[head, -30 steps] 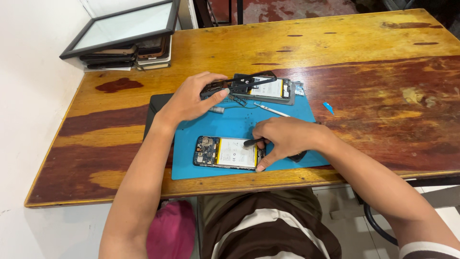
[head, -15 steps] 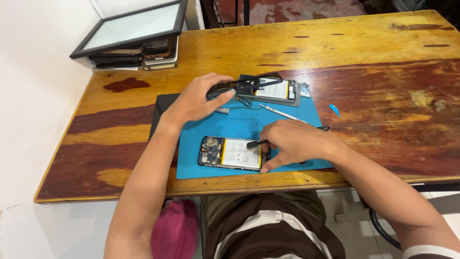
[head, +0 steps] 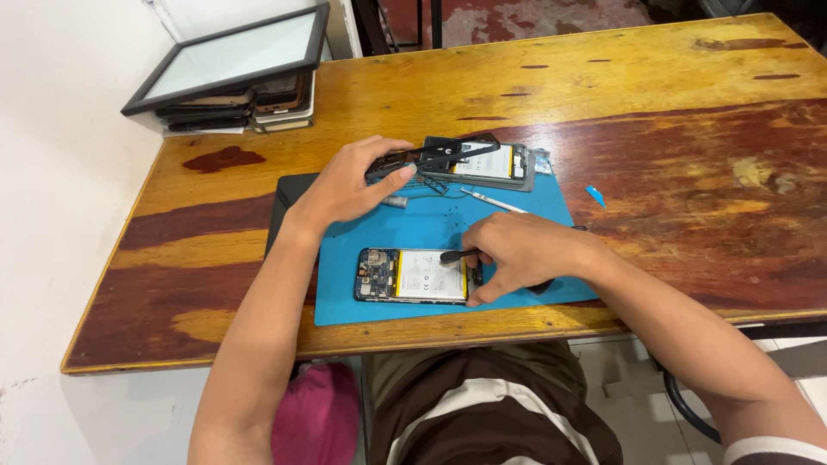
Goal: The person disassembles a smartphone on a workbench, removes the back cover, disconnects internal connectors, and detaches the battery using a screwdriver and tweezers. The person then cleans the battery area with a brush and places the phone components on the mat.
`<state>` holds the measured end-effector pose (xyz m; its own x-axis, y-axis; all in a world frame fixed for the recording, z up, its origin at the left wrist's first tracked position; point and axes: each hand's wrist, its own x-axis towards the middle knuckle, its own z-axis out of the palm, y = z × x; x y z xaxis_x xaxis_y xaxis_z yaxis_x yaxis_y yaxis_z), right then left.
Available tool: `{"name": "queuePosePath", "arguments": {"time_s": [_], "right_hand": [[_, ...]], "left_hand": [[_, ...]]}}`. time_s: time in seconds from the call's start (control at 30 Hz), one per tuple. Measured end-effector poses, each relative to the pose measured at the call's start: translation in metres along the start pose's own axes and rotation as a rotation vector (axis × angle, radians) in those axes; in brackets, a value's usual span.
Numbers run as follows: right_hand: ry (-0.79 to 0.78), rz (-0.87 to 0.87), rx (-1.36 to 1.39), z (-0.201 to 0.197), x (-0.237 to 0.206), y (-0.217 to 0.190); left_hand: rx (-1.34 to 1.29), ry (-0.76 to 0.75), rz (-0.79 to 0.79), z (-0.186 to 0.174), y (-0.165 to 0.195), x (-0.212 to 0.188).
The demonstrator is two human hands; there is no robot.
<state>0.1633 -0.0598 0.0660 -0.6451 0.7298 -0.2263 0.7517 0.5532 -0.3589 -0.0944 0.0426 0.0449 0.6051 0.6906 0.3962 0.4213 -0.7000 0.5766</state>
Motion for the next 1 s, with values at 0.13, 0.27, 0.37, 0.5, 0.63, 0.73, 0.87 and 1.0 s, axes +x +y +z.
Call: {"name": "queuePosePath", "arguments": {"time_s": [0.13,0.27,0.37,0.5,0.63,0.73,0.87,1.0], "right_hand": [[0.001,0.008,0.039,-0.001,0.002,0.005],[-0.006,0.001,0.068,-0.001,0.003,0.009],[-0.024,0.015,0.079,0.000,0.005,0.011],[-0.049,0.044,0.091,0.000,0.006,0.012],[-0.048,0.044,0.086,-0.001,0.006,0.010],[-0.011,-0.002,0.055,-0.003,0.002,0.006],[-0.021,0.010,-0.031,-0.009,-0.005,-0.004],[-0.045,0.009,-0.109,-0.016,-0.014,-0.019]], "left_hand": [[0.019,0.001,-0.006,-0.001,0.000,0.000],[0.030,0.006,-0.002,-0.001,-0.001,0.000],[0.029,0.000,-0.004,-0.001,-0.001,0.001],[0.037,0.010,-0.004,0.000,-0.001,0.001],[0.028,0.006,0.002,0.000,-0.001,0.001],[0.025,0.004,0.005,0.000,-0.001,0.001],[0.021,0.008,0.015,0.000,-0.002,0.001],[0.011,0.012,0.023,0.002,-0.004,0.001]]}}
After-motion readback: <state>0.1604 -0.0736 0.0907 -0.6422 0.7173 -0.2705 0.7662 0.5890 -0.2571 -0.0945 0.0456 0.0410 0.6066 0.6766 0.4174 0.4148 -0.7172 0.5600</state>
